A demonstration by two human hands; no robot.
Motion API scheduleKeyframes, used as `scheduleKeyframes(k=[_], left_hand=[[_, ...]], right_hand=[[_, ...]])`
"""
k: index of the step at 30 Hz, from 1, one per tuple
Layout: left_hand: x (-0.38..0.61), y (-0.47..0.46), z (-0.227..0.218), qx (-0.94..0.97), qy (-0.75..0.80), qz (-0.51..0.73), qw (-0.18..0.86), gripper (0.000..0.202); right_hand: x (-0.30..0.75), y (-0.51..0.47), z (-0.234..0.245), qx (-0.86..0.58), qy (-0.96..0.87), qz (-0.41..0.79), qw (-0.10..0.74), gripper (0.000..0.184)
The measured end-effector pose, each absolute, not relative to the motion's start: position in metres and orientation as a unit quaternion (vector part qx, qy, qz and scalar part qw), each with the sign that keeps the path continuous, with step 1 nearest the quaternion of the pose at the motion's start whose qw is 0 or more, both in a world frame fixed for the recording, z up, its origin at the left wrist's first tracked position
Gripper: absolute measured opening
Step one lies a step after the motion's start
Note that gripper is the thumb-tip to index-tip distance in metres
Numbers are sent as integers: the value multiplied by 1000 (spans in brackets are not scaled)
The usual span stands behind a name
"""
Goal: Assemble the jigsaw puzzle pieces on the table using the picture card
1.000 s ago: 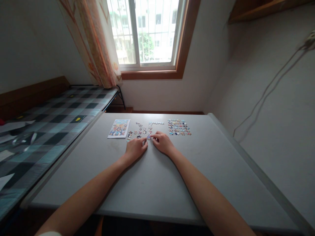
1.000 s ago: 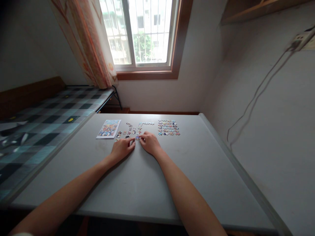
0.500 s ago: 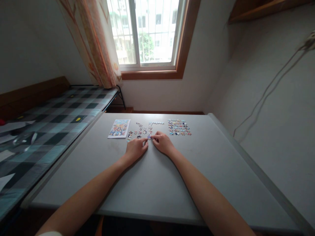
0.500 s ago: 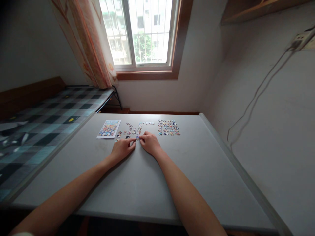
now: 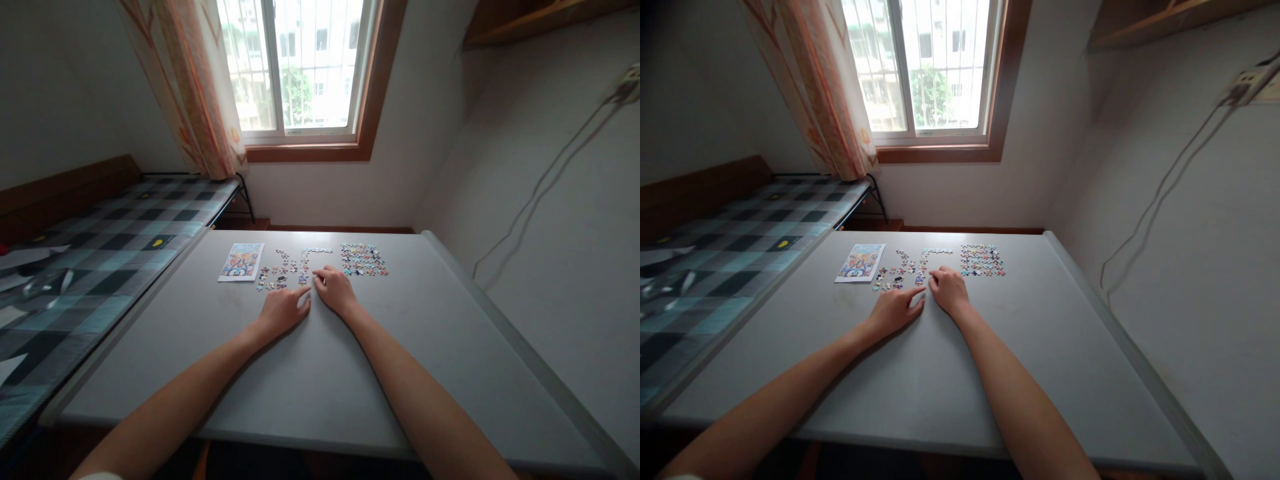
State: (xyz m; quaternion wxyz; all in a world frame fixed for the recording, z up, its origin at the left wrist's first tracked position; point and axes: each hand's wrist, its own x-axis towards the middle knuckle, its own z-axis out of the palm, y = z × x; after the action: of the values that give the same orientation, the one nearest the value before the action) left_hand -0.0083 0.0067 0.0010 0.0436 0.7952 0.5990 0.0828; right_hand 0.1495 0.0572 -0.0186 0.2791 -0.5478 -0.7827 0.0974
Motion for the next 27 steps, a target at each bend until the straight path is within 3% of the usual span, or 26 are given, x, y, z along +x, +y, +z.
scheduleKeyframes(k=[11, 27], left_hand=[[-3, 0, 1, 800, 599, 42, 14, 39], [2, -5, 2, 810, 587, 21, 3, 41]], right_hand=[[149, 56, -13, -569, -786, 90, 222, 27], [150, 57, -15, -563, -791, 84, 225, 28]])
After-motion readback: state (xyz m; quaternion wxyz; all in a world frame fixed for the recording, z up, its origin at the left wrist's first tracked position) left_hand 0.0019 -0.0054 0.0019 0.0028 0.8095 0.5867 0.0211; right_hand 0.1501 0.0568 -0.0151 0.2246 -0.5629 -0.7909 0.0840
